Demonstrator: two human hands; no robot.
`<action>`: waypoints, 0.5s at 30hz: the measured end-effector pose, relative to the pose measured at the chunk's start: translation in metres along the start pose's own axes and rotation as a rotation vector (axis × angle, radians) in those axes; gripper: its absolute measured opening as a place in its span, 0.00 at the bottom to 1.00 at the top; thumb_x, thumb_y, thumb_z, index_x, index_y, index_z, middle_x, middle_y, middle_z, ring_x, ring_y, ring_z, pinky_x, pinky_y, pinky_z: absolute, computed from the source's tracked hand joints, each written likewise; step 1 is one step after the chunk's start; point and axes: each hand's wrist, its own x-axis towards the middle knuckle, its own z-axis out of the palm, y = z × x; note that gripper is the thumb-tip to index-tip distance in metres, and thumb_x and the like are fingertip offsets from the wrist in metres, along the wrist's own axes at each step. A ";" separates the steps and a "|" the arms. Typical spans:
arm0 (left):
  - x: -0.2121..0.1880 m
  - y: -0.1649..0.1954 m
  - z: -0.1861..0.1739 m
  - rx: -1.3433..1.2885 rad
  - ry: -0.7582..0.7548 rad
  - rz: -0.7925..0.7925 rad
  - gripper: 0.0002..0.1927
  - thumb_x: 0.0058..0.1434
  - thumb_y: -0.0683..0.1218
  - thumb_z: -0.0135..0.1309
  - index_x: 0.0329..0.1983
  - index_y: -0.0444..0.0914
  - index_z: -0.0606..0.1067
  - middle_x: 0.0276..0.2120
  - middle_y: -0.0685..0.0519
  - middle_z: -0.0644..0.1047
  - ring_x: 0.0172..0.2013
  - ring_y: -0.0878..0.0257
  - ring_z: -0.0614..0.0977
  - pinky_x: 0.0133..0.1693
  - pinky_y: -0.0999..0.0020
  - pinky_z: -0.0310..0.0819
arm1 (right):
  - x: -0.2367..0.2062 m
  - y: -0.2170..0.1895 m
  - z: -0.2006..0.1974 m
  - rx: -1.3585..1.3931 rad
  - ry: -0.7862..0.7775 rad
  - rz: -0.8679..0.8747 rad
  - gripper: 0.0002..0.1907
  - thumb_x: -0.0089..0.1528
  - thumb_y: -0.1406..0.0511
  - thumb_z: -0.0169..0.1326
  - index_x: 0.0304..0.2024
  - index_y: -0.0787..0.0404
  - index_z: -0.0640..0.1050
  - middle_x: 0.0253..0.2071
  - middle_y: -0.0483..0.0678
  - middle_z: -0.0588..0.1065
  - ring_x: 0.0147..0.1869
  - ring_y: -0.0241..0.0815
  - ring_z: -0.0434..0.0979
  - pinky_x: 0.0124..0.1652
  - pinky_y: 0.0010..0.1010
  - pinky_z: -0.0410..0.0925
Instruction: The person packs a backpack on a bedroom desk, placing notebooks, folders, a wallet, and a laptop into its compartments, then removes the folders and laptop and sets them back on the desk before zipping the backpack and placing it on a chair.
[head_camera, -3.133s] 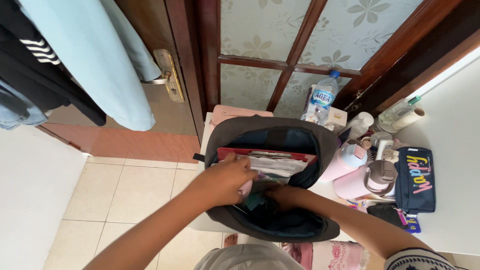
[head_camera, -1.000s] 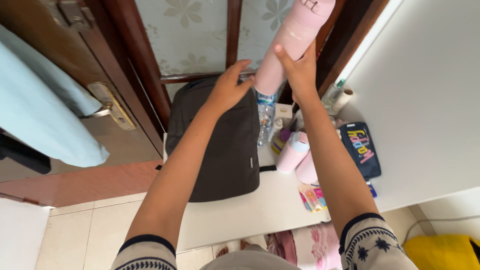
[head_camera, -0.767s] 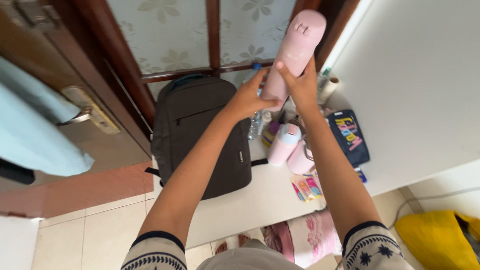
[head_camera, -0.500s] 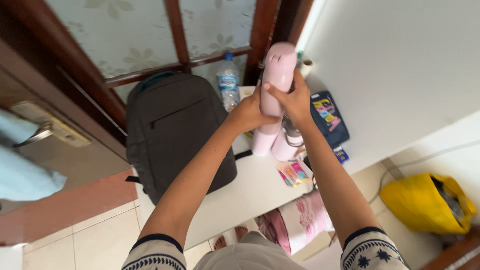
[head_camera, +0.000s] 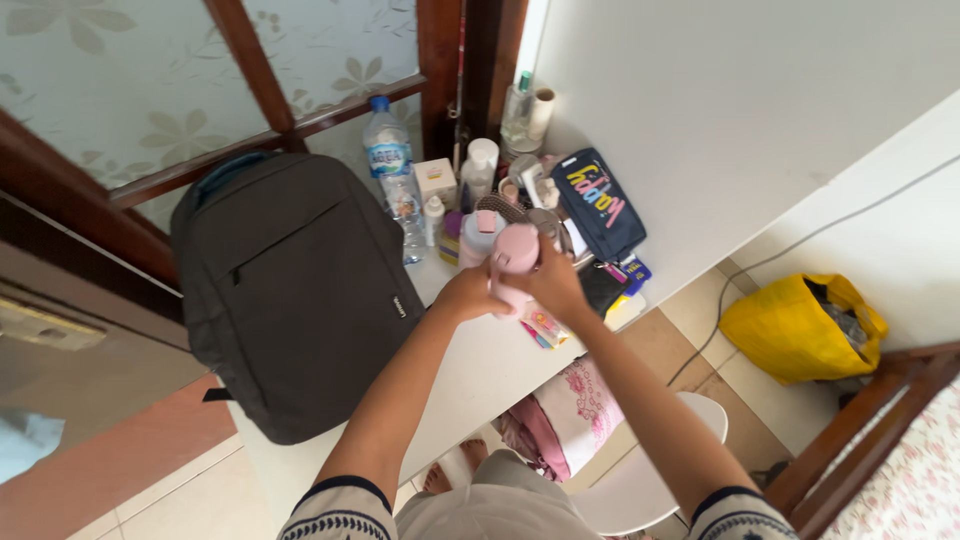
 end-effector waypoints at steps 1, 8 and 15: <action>-0.003 -0.007 0.006 -0.054 0.007 0.001 0.53 0.36 0.54 0.72 0.68 0.39 0.65 0.51 0.41 0.80 0.52 0.45 0.82 0.53 0.57 0.75 | -0.006 0.007 0.007 -0.049 -0.009 0.027 0.47 0.44 0.51 0.73 0.59 0.66 0.71 0.43 0.59 0.81 0.47 0.54 0.84 0.48 0.39 0.75; -0.008 -0.028 0.033 -0.007 0.024 -0.179 0.46 0.37 0.51 0.73 0.61 0.37 0.70 0.52 0.41 0.82 0.54 0.45 0.82 0.55 0.57 0.76 | -0.030 0.025 0.052 0.050 0.117 0.111 0.43 0.45 0.48 0.70 0.54 0.67 0.72 0.41 0.61 0.82 0.45 0.58 0.85 0.44 0.42 0.75; -0.021 -0.009 -0.006 -0.183 -0.098 -0.505 0.54 0.35 0.53 0.70 0.69 0.47 0.62 0.49 0.45 0.81 0.45 0.46 0.85 0.43 0.52 0.82 | -0.029 0.003 0.083 0.114 0.117 0.253 0.40 0.45 0.48 0.71 0.49 0.68 0.73 0.41 0.62 0.81 0.45 0.57 0.84 0.43 0.43 0.74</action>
